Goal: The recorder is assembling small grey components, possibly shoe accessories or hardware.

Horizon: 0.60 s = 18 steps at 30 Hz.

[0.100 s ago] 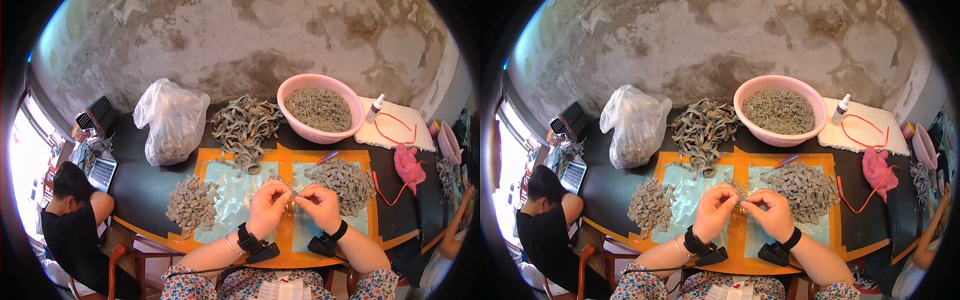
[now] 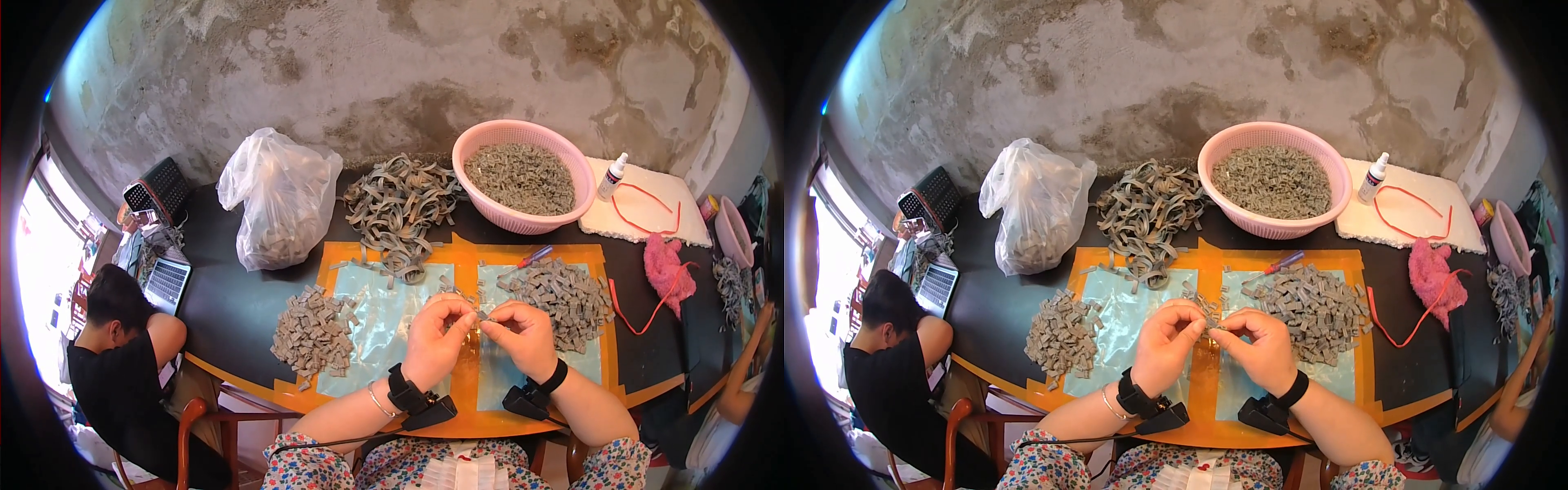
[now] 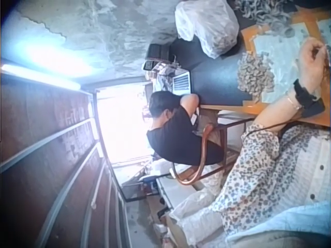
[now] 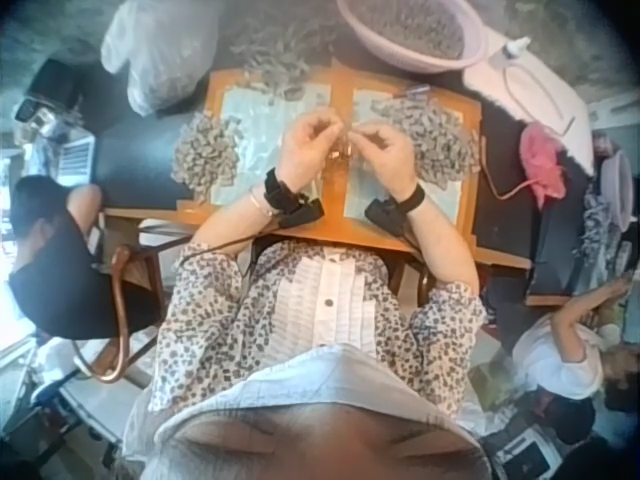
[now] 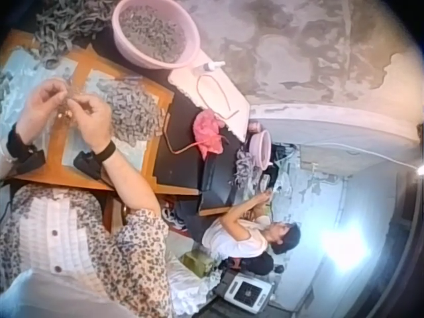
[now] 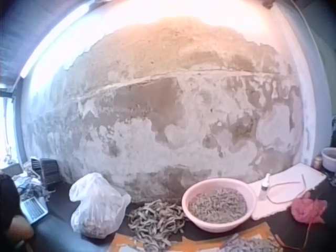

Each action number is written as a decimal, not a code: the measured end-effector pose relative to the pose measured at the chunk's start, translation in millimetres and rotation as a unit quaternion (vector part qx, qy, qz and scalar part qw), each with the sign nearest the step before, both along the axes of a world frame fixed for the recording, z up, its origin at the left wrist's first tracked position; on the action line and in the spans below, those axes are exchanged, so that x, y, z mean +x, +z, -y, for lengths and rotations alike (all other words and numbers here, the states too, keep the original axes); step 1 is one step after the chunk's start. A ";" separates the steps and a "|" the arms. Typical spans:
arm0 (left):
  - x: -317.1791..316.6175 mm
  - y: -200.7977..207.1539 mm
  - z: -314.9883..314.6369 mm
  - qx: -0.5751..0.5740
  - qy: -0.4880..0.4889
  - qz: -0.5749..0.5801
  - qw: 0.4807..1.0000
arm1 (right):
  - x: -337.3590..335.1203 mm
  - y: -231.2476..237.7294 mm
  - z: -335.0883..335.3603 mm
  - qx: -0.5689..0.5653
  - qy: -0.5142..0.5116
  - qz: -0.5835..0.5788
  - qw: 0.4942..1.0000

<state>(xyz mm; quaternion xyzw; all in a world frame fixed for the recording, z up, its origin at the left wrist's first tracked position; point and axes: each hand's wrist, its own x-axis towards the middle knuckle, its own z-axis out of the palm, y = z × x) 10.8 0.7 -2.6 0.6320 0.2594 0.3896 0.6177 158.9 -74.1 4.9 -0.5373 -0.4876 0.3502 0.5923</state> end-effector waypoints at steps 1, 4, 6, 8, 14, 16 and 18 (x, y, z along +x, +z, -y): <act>0.0 -1.0 -0.2 0.000 0.000 0.000 1.000 | 0.0 -0.1 0.1 -0.003 0.001 0.000 1.000; -0.6 -3.6 -1.4 0.003 -0.003 0.019 1.000 | -0.2 -0.2 -0.1 -0.004 0.009 -0.016 1.000; -1.1 -0.7 -2.9 -0.007 -0.014 0.038 0.999 | 0.4 -2.9 -0.2 -0.011 0.012 -0.026 1.000; 0.0 5.7 -0.6 -0.064 -0.009 0.055 0.996 | 0.5 -3.8 0.0 -0.019 0.015 -0.036 0.999; -1.1 8.7 -10.3 0.064 -0.038 0.024 0.997 | 0.8 -3.8 0.2 -0.014 0.024 -0.057 0.998; -2.4 6.4 -12.3 0.106 -0.049 0.002 0.993 | 0.2 -0.6 0.1 -0.002 0.032 -0.004 0.999; -2.8 5.3 -12.1 0.098 -0.041 -0.007 0.994 | -1.2 0.4 0.6 0.004 0.030 0.002 1.000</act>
